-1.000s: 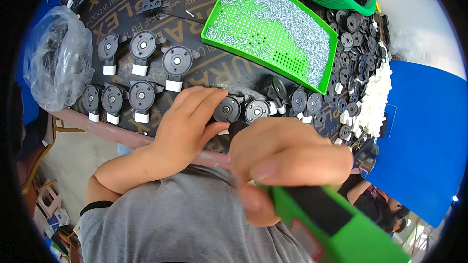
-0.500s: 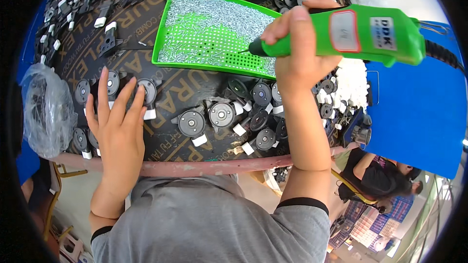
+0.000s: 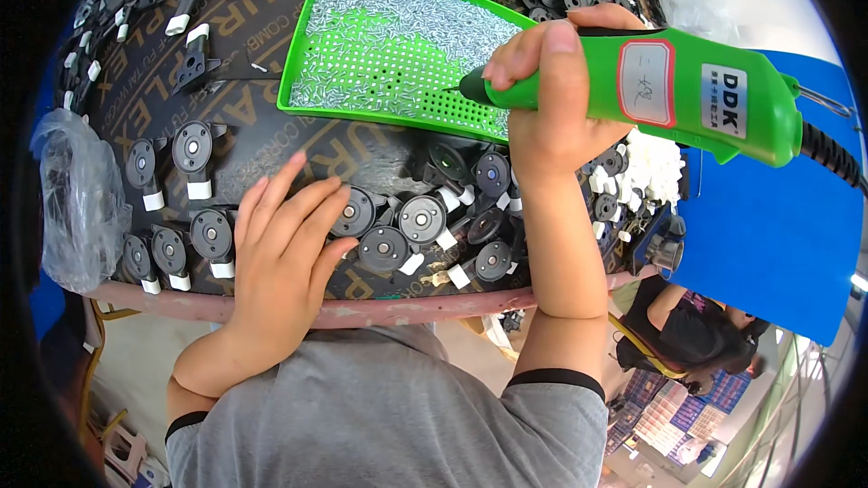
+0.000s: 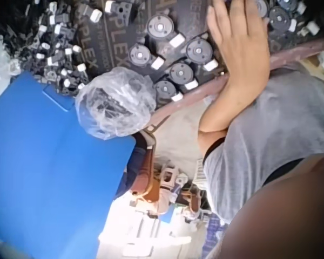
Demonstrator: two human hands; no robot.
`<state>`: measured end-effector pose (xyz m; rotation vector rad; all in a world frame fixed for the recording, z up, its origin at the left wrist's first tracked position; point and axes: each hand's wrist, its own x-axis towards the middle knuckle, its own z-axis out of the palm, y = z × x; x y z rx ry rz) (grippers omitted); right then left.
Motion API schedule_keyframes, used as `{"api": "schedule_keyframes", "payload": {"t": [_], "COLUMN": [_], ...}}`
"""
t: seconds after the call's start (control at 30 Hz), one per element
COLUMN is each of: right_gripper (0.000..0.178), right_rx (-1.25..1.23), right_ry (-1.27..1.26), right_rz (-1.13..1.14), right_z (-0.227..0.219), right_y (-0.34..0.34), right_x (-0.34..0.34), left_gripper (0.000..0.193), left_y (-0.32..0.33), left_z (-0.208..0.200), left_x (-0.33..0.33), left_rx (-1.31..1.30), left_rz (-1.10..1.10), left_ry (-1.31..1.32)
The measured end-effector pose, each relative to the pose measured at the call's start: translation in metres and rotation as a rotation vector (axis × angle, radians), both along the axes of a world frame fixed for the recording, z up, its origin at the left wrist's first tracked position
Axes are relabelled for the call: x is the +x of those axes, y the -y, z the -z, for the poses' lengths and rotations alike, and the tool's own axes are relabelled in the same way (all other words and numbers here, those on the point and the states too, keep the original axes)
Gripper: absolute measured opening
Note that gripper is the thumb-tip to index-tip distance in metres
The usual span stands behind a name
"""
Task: Assembling small electric motors using an electric screwdriver to fasten screws into the motor casing.
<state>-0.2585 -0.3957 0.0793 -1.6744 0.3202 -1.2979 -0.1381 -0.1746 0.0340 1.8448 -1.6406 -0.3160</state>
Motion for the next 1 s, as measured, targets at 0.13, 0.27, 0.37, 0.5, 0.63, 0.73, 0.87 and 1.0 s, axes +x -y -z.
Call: {"api": "schedule_keyframes", "payload": {"t": [0.13, 0.27, 0.37, 0.5, 0.63, 0.73, 0.87, 1.0], "right_gripper": [0.021, 0.028, 0.027, 0.029, 0.029, 0.027, 0.025, 0.025], "right_rx": [0.011, -0.013, -0.018, -0.115, -0.045, -0.021, -0.056, -0.060], "right_ry": [0.031, -0.022, -0.128, -0.185, -0.187, -0.178, -0.171, -0.227], "right_rz": [-0.051, -0.285, -0.451, -0.475, -0.414, -0.409, -0.698, -0.630], "right_z": [-0.006, -0.058, -0.061, -0.037, -0.032, -0.028, -0.035, -0.031], "right_y": [-0.004, -0.047, -0.085, -0.093, -0.092, -0.091, -0.067, -0.082], "right_x": [-0.002, -0.026, -0.016, -0.009, -0.008, -0.007, -0.008, -0.006], "left_gripper": [0.045, 0.046, 0.047, 0.047, 0.048, 0.048, 0.048, 0.047], "left_y": [0.003, 0.006, 0.006, 0.004, 0.004, 0.004, 0.006, 0.006], "left_z": [0.006, 0.007, 0.009, 0.013, 0.014, 0.015, 0.011, 0.013], "left_x": [0.007, 0.011, 0.012, 0.011, 0.010, 0.010, 0.009, 0.008], "left_rx": [-0.013, -0.016, 0.006, 0.004, -0.014, -0.010, -0.011, -0.020], "left_rz": [0.013, 0.075, 0.101, 0.094, 0.091, 0.084, 0.089, 0.058], "left_ry": [-0.124, -0.284, -0.324, -0.329, -0.338, -0.335, -0.312, -0.275]}}
